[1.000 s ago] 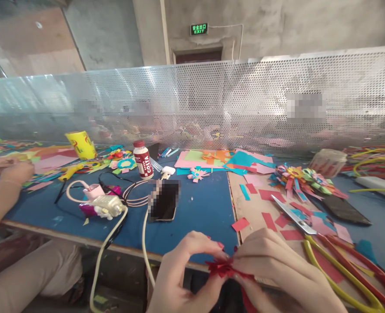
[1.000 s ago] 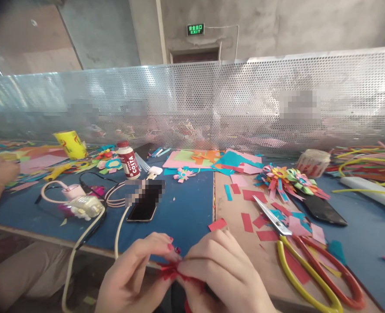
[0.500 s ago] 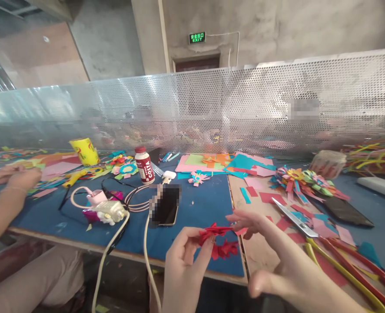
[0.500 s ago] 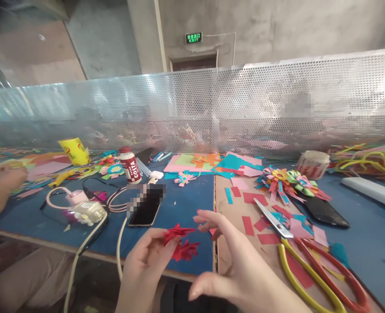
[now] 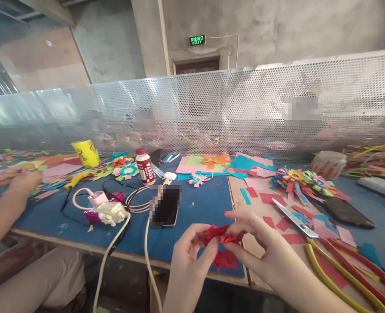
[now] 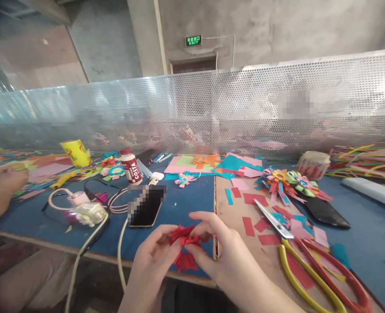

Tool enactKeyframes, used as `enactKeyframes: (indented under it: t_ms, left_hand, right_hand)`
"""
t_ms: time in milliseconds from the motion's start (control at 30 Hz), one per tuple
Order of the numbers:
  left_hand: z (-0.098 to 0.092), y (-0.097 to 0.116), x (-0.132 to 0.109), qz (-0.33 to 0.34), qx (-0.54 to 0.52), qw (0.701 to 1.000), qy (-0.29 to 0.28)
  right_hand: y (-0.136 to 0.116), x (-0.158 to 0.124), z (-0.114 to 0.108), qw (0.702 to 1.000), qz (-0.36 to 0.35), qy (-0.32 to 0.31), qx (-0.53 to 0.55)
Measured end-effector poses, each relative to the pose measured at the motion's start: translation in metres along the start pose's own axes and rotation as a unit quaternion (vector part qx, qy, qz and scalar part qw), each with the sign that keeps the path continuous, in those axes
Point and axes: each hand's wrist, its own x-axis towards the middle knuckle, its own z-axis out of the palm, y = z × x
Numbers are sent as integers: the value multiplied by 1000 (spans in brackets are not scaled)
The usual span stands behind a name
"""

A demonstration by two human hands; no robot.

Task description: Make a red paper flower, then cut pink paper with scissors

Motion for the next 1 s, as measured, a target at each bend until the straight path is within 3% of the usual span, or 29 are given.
enactKeyframes:
  t_ms: [233, 367, 533, 733, 900, 1000]
  left_hand:
    - [-11, 4, 7, 7, 28, 999, -15]
    - [-15, 1, 10, 10, -2, 998, 66]
    - [-32, -8, 20, 25, -88, 986, 138]
    - [-69, -14, 30, 79, -134, 925, 346]
    - [-90, -9, 23, 140, -109, 907, 383]
    - [-115, 8, 20, 169, -70, 887, 425]
  right_hand:
    - [-14, 7, 6, 1000, 22, -8, -11]
    - [-20, 21, 14, 999, 30, -15, -17]
    - [-28, 54, 37, 996, 30, -64, -54]
    - [-30, 131, 84, 994, -43, -97, -39]
    - [-25, 205, 146, 991, -73, -99, -50]
    - [-30, 230, 181, 989, -89, -110, -36]
